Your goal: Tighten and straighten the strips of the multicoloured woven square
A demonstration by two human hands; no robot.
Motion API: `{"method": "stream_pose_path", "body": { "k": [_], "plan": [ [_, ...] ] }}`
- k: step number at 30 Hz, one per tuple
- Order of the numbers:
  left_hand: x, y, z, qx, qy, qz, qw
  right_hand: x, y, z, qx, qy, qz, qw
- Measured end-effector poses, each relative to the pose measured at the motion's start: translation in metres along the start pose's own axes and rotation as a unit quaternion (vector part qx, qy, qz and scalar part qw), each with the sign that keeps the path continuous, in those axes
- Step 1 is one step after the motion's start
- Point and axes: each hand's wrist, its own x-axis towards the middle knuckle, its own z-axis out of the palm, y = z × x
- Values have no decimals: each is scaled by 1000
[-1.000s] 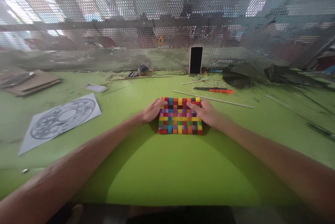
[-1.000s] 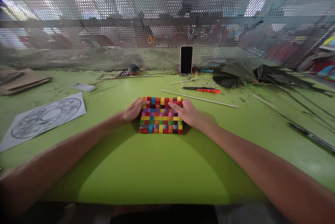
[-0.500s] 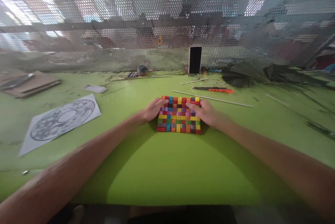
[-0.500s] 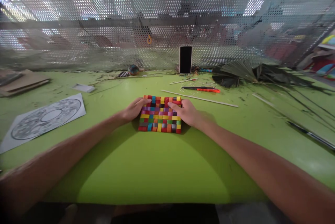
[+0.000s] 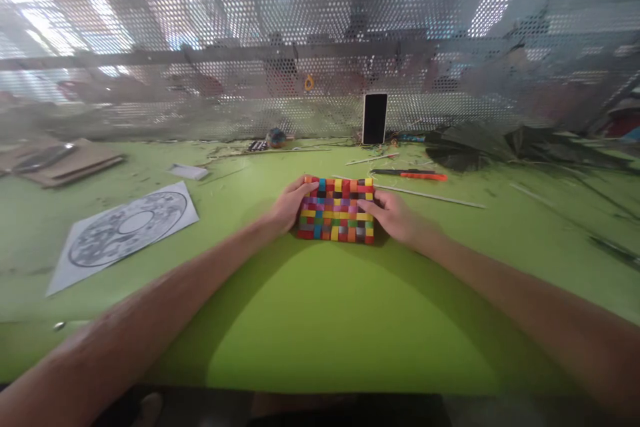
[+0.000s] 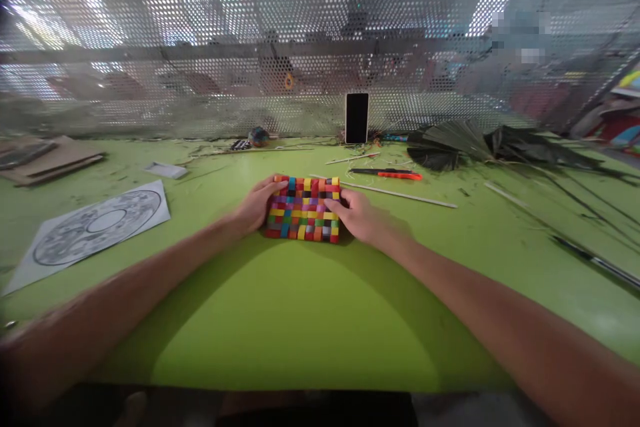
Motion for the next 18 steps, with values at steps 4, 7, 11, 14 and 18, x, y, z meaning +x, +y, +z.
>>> {"method": "stream_pose_path", "body": {
  "k": [4,7,11,14,18],
  "plan": [
    [-2,0,1,-4,1,28,1000,0,-3,1,11,9,-10,1000],
    [-3,0,1,2,10,37,999,0,-4,2,28,6,-5,1000],
    [-2,-2,0,14,15,66,998,1,-1,2,37,-2,-18,999],
    [0,-4,-2,28,12,86,996,1,-1,2,29,-2,-28,999],
    [4,-8,-6,30,-1,91,995,0,-2,1,14,0,-33,999]
  ]
}}
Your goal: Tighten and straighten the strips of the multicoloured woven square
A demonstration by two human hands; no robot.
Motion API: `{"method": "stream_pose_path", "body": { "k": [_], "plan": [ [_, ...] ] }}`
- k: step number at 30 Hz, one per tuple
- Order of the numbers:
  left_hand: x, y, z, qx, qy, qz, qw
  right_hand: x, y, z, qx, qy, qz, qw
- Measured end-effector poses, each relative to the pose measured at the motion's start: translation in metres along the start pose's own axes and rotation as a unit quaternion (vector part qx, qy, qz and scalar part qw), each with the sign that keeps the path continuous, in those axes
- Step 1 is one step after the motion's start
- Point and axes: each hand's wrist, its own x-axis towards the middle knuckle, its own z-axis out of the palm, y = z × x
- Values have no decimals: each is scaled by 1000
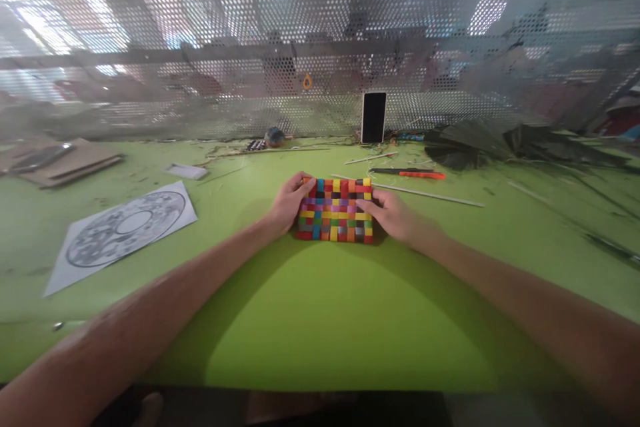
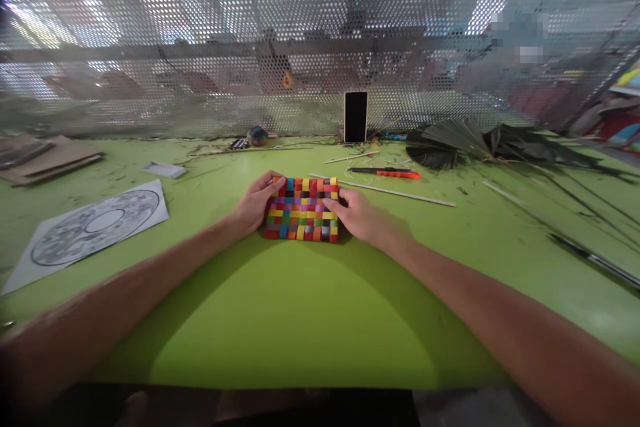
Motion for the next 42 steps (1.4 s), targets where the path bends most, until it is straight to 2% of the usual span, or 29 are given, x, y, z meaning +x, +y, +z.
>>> {"method": "stream_pose_path", "body": {
  "k": [6,16,20,26,30,33,36,37,38,39,40,41,42],
  "plan": [
    [2,-2,-5,-24,-8,-13,1000,0,0,-1,-15,4,18,1000],
    [6,-5,-5,18,71,-56,996,4,6,-1,-18,15,19,1000],
    [5,-6,-8,39,52,-48,997,3,5,-1,-15,13,7,1000],
    [1,-4,-6,65,56,-30,996,3,5,-1,-20,23,10,999],
    [1,-4,-5,60,43,-50,996,3,4,-1,-10,22,23,999],
    [6,9,-8,136,55,4,989,3,1,0,-6,24,34,999],
    [6,42,-13,222,124,91,963,4,-1,1,-12,35,34,999],
    [1,55,-13,239,125,115,956,4,-1,1,-15,42,32,998],
    [-8,67,-11,257,98,136,952,3,-1,2,-20,49,30,998],
    [-22,78,-8,268,41,139,952,3,0,2,-24,53,30,998],
    [-40,86,-2,267,-43,120,955,4,1,2,-23,53,29,998],
    [-61,90,7,253,-148,92,952,4,3,1,-20,51,27,998],
    [-85,91,17,232,-261,70,934,4,4,1,-13,45,25,999]
  ]
}}
